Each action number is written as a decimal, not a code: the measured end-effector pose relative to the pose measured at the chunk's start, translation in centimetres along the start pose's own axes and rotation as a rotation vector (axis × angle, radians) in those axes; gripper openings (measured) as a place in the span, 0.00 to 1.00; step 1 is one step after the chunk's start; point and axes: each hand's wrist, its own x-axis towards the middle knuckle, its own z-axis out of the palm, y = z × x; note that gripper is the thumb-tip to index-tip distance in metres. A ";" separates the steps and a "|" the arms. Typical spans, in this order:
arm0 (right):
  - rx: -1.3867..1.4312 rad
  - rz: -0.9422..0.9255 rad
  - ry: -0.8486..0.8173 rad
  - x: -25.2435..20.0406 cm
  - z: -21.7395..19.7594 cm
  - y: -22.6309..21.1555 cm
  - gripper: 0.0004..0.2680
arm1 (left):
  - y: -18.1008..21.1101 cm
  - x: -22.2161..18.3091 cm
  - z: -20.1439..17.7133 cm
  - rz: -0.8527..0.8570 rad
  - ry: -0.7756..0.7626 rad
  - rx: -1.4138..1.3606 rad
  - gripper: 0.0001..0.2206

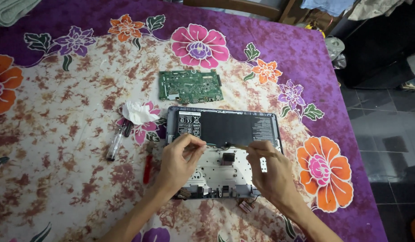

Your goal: Cleaning the internal components and chassis of a disassembled laptop using a small brush to remove dust.

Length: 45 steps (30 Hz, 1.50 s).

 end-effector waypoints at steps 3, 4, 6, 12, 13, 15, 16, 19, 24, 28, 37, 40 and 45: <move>0.202 0.071 -0.062 0.1 -0.1 -0.8 0.06 | 0.1 -0.1 0.0 -0.034 -0.006 -0.035 0.03; 0.203 0.070 -0.064 0.0 -0.3 -1.2 0.06 | 0.3 0.0 -0.1 -0.035 -0.005 -0.034 0.03; 0.150 -0.096 0.103 0.0 -0.6 -2.0 0.04 | 0.6 0.2 -0.1 -0.051 0.015 -0.067 0.04; 0.025 -0.687 -0.008 -2.8 3.5 2.3 0.07 | 0.3 0.5 -0.5 -0.203 0.035 -0.143 0.07; 0.028 -0.686 -0.010 -2.5 3.2 1.7 0.07 | 0.5 0.6 -0.6 -0.206 0.036 -0.142 0.07; -0.080 -0.795 0.005 -2.0 2.5 0.4 0.07 | 0.8 0.7 -0.8 -0.232 0.037 -0.127 0.06; -0.079 -0.797 0.003 -2.3 2.8 0.5 0.07 | 0.6 0.6 -0.8 -0.234 0.040 -0.127 0.06; 0.069 -0.854 0.036 -3.1 3.6 0.9 0.05 | 0.2 0.4 -0.5 -0.272 0.038 -0.159 0.06; -0.079 -0.813 0.038 -2.3 2.7 -0.1 0.03 | 0.5 0.3 -0.5 -0.264 0.074 -0.139 0.06; 0.019 -0.861 0.075 -3.4 4.1 1.3 0.03 | 0.4 0.4 -0.4 -0.259 0.065 -0.119 0.05; 0.018 -0.729 0.046 -3.0 3.4 1.2 0.07 | 0.6 0.3 -0.5 -0.285 0.056 -0.135 0.06; 0.056 -0.546 -0.004 -2.8 3.2 2.1 0.09 | 0.5 0.5 -0.5 -0.282 0.068 -0.136 0.05; 0.090 -0.430 -0.023 -2.3 1.9 0.6 0.07 | 0.1 0.2 -0.4 -0.275 0.062 -0.134 0.05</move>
